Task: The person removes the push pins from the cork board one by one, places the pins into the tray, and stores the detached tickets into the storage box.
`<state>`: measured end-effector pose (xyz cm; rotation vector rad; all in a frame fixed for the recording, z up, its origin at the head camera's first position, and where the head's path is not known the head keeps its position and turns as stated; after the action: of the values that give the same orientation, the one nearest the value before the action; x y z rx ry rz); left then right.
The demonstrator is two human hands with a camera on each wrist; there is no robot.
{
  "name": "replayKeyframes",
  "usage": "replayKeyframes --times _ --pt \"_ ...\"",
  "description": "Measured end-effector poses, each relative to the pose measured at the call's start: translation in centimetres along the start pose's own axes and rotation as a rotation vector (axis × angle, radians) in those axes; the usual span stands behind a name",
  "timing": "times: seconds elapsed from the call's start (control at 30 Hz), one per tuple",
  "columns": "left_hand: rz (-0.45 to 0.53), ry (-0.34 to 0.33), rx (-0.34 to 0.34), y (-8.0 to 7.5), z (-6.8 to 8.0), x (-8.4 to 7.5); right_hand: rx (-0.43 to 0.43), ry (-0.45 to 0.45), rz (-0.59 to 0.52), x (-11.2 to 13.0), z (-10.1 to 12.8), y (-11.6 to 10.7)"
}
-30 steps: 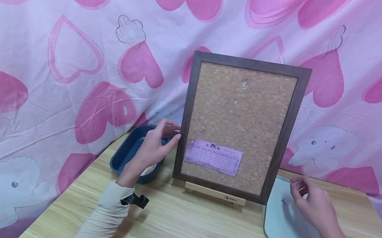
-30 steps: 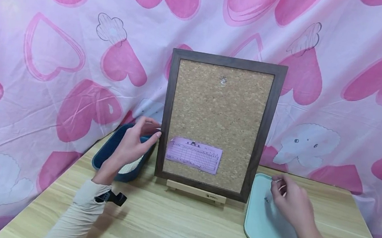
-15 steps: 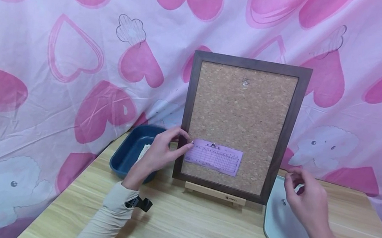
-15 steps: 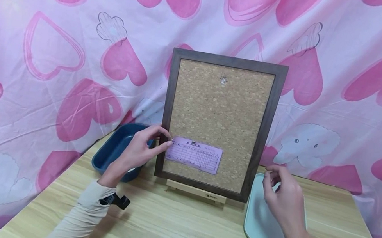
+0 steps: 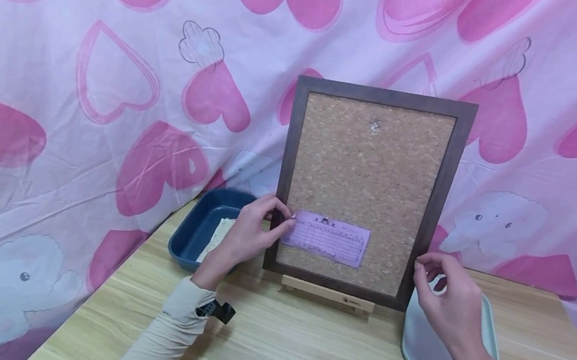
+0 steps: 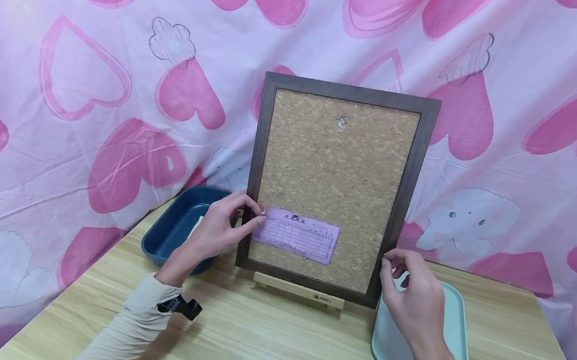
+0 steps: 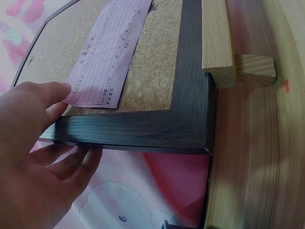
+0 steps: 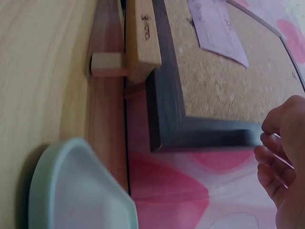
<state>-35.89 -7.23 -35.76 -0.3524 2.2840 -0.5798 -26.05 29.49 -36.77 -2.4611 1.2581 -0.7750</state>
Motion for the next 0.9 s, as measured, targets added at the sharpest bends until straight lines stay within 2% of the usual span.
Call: replayKeyframes --times 0.2,0.53,0.7,0.9 --pt "0.007 0.0 0.0 0.1 0.1 0.1 0.05 -0.029 0.01 1.9 -0.6 1.7" --pt "-0.015 0.008 -0.011 0.2 0.1 0.1 0.121 -0.136 0.004 6.0 -2.3 5.7" --pt "-0.026 0.007 -0.021 0.2 0.0 0.2 0.167 -0.138 0.015 7.3 -2.9 7.7" --pt "-0.037 0.002 -0.023 0.2 0.0 0.2 0.15 -0.173 0.029 8.9 -3.7 9.3"
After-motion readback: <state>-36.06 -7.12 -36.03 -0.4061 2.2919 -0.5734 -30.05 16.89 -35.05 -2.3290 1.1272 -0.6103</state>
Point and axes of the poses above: each hand's wrist, its own z-axis away from the middle knuckle, its own y-axis out of the palm, x = y × z, the point moved 8 cm from there along -z, towards the middle knuckle, and after that the axes turned 4 degrees about z, right-handed, at the moved point
